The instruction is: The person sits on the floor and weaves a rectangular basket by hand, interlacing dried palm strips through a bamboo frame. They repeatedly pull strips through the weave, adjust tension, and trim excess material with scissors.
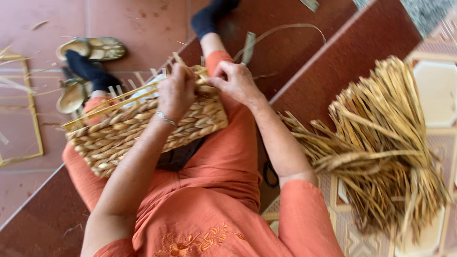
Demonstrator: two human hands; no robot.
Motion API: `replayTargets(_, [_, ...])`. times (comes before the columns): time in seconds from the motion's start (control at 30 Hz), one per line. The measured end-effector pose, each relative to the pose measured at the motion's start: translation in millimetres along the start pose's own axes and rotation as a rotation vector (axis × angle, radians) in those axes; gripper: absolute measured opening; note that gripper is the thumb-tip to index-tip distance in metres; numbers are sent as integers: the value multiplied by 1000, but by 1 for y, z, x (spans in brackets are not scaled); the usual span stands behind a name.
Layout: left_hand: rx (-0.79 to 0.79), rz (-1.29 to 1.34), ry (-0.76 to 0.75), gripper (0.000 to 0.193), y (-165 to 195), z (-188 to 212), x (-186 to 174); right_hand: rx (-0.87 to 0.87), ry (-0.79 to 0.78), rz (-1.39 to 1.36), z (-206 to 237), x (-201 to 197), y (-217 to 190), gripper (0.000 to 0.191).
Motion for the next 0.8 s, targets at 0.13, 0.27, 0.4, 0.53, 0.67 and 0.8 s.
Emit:
replayTargets(0.13, [95, -7, 11, 26, 10, 14, -4, -301, 438, 133, 46, -31, 3, 18])
replayTargets(0.27, [79, 82, -60, 25, 15, 22, -21, 63, 581, -108, 98, -65, 68, 15])
replayTargets(0.4, [-6, 118, -176, 35, 21, 27, -33, 310, 625, 67, 153, -114, 152, 5])
replayTargets(0.53, [-104, 426, -100, 34, 27, 32, -35, 490, 501, 420, 216, -157, 206, 15])
replayTargets(0.67, [-76, 455, -71, 26, 32, 32, -35, 685, 389, 675, 238, -164, 226, 20])
replayTargets(0.8, [-129, 511, -52, 29, 29, 34, -37, 612, 422, 588, 229, -158, 223, 4])
Point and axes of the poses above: each hand's wrist, its own z-axis away from the middle knuckle, its own x-axis out of the palm, y = z × x, the point moved 4 cm from there along -z, towards the middle knuckle, and after that the axes turned 15 degrees about x, right-handed, at the moved point
